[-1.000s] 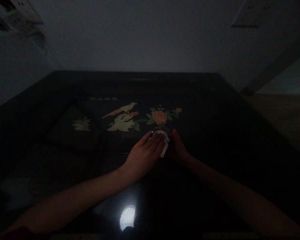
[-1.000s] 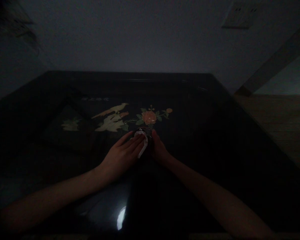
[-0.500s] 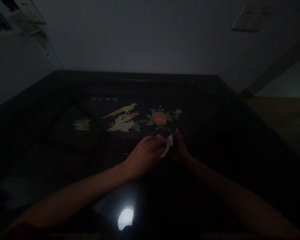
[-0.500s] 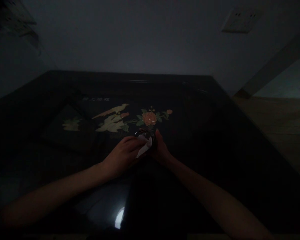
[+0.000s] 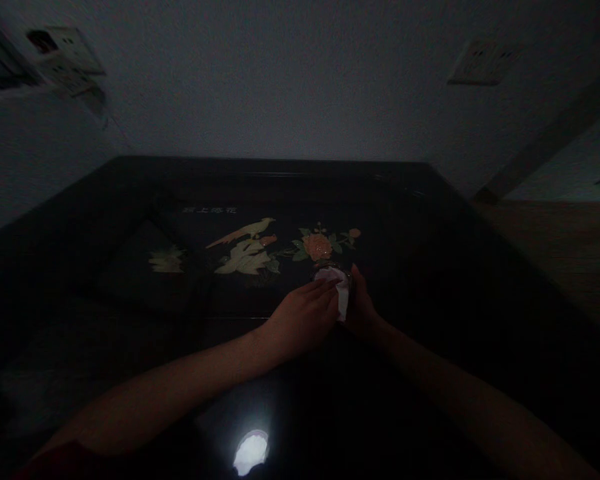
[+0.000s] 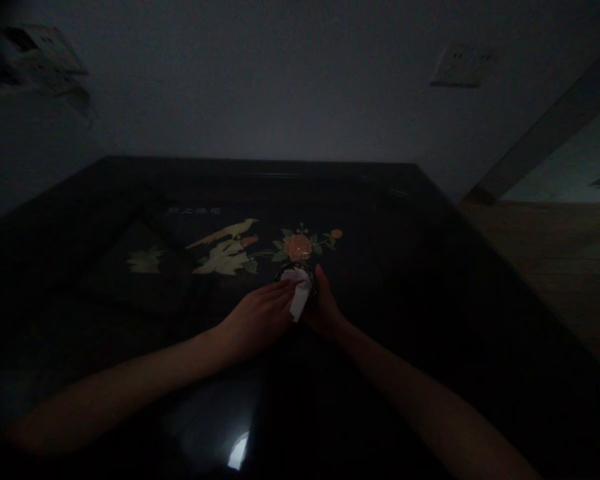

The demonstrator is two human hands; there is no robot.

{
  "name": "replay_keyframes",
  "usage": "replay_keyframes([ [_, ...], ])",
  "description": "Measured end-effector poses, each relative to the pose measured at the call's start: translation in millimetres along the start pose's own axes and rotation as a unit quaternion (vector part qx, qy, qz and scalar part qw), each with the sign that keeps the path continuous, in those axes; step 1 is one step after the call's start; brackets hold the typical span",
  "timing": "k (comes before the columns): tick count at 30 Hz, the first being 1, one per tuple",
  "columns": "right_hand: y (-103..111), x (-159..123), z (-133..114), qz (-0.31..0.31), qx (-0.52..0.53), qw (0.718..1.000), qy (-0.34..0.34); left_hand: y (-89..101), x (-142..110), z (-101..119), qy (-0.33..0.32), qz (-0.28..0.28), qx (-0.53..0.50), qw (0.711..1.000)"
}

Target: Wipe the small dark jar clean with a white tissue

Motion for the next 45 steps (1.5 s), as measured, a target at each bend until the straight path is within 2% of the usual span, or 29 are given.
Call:
replay_keyframes([
  [6,8,4,-3,0.013,0.019,1.000,0.009,-1.0,11,-9,0.045,0.009,0.075,0.996],
  [11,7,6,0,0.009,0.048,0.999,0.003,-1.3,14,-12,0.057,-0.043,0.128,0.989],
  [15,-1,4,0,-0.014,0.043,0.999,-0.004,-3.0,16,-11,0.036,-0.070,0.083,0.993],
  [19,-3,2,-4,-0.012,0.040,0.999,0.005,-2.7,16,-12,0.022,-0.053,0.009,0.998],
  [23,0,2,-6,-0.003,0.037,0.999,0.020,-5.6,13,-16,0.055,-0.050,-0.038,0.997],
  [28,6,3,-6,0.018,0.050,0.999,0.008,-7.0,11,-6,0.037,-0.034,-0.062,0.997],
  [32,12,5,2,0.032,0.064,0.997,-0.032,-8.8,10,-4,0.017,-0.004,0.000,1.000],
  [35,14,7,5,0.024,0.073,0.997,-0.031,-5.1,9,-7,0.022,0.024,0.063,0.997],
  [40,13,9,7,0.003,0.066,0.997,-0.026,0.2,6,-10,0.046,0.011,0.137,0.989],
  [45,4,3,8,-0.034,0.029,0.998,-0.044,6.9,7,-4,0.036,-0.010,0.166,0.985],
])
Point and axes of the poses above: each hand's wrist, its own x-axis towards the middle knuckle, its own y-axis out of the back of the hand, z = x × y, the point moved 10 cm from there along x, towards the middle knuckle, and after that the axes turned 6 degrees about z, right-handed, at the moved point
